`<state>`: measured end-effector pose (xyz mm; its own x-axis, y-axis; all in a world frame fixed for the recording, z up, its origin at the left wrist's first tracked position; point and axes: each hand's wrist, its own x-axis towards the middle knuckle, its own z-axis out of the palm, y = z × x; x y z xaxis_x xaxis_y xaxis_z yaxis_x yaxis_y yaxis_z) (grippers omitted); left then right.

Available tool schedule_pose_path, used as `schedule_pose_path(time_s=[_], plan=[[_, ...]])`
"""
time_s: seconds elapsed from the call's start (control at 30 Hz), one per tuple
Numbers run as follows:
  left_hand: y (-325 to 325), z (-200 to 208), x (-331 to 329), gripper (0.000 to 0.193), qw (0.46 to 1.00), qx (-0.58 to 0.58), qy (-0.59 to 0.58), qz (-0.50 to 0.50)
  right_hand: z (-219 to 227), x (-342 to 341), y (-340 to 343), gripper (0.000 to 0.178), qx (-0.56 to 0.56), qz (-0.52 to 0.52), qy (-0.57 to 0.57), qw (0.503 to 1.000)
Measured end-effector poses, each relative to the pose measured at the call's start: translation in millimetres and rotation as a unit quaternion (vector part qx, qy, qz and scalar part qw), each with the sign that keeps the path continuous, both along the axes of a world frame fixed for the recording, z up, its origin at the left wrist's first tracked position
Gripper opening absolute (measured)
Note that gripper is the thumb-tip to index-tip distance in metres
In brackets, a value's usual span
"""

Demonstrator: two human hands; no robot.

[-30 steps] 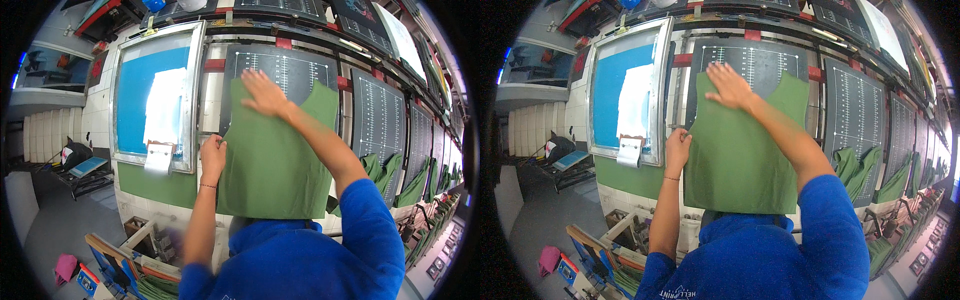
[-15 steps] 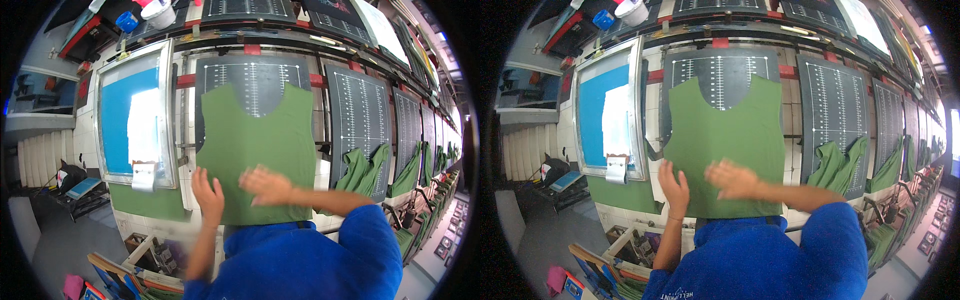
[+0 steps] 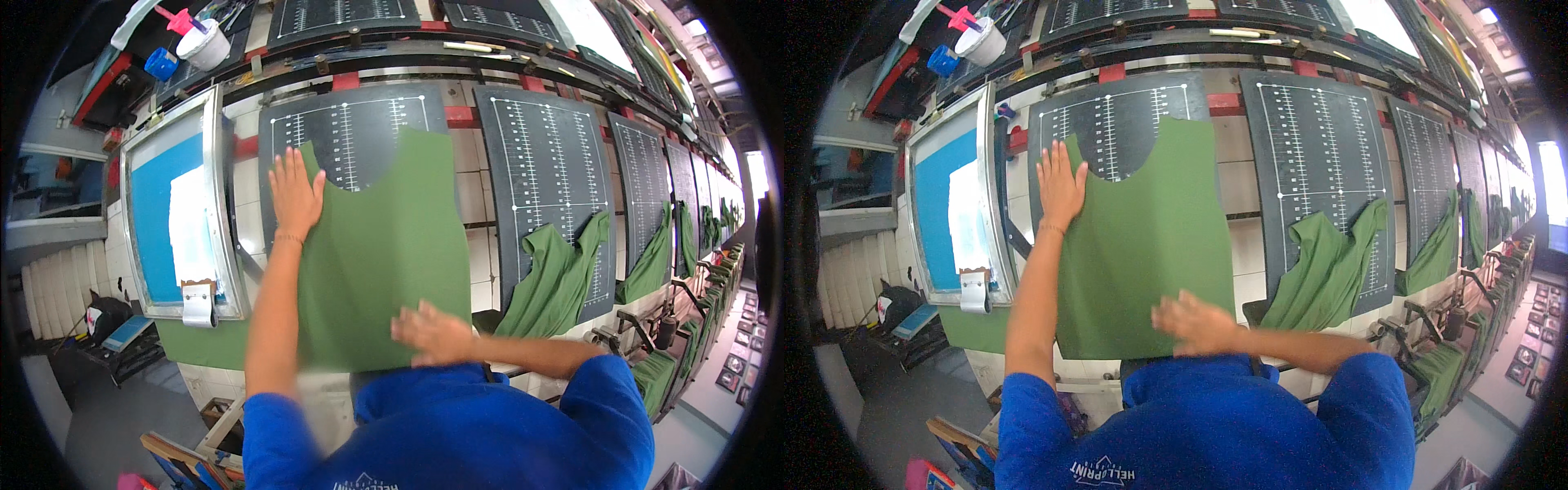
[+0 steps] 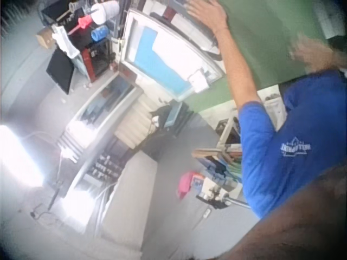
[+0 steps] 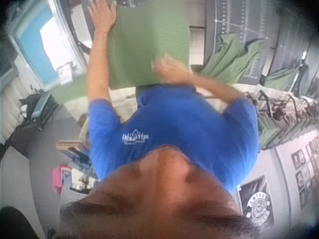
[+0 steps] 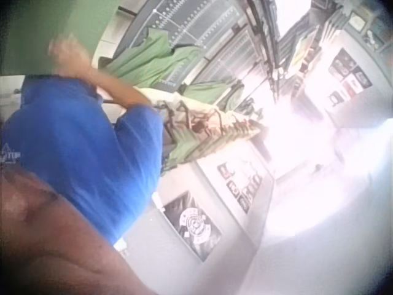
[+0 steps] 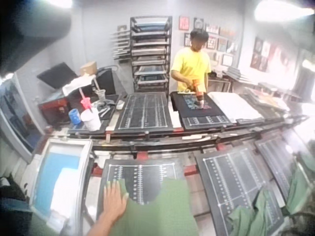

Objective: The person places green tank tops onto a screen printing press, aligns them with the grid, and uses a squeegee to apply white ink through a screen. The person repeats this process for multiple garments.

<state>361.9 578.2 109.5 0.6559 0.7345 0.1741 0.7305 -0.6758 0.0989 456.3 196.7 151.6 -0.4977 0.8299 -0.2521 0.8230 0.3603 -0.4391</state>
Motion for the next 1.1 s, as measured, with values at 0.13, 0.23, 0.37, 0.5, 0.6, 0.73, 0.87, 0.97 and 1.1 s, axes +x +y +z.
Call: schedule_pose_path(time_s=[0.13, 0.23, 0.37, 0.5, 0.6, 0.73, 0.87, 0.97, 1.1], plan=[[0, 0, 33, 0.068, 1.000, -0.012, -0.005, -0.015, -10, -30, -50, 0.066, 0.064, 0.001, 0.044, 0.997], [-54, 0, 39, 0.066, 0.996, -0.023, -0.028, -0.078, -6, -29, -44, 0.060, 0.065, -0.078, 0.112, 0.988], [-211, 32, 14, 0.076, 0.970, -0.090, 0.073, -0.212, 16, -2, -52, 0.045, -0.015, -0.397, 0.253, 0.882], [-350, 39, -18, 0.068, 0.842, -0.273, 0.018, -0.465, 12, 60, -100, 0.031, 0.114, -0.744, 0.268, 0.601], [-388, 32, 11, 0.053, 0.796, -0.300, -0.150, -0.503, 10, 108, -173, 0.024, 0.170, -0.842, 0.121, 0.498], [-394, 45, 69, 0.028, 0.871, -0.301, -0.246, -0.301, 5, 143, -250, 0.022, 0.217, -0.851, -0.124, 0.461], [-421, 67, 110, 0.020, 0.834, -0.386, -0.218, -0.328, -11, 166, -284, 0.018, 0.101, -0.819, -0.090, 0.557], [-467, 78, 152, 0.028, 0.748, -0.525, -0.114, -0.390, -16, 182, -287, 0.014, 0.188, -0.805, 0.114, 0.552], [-535, 99, 198, 0.034, 0.835, -0.469, -0.029, -0.285, 53, 196, -263, 0.007, 0.181, -0.732, 0.327, 0.570]])
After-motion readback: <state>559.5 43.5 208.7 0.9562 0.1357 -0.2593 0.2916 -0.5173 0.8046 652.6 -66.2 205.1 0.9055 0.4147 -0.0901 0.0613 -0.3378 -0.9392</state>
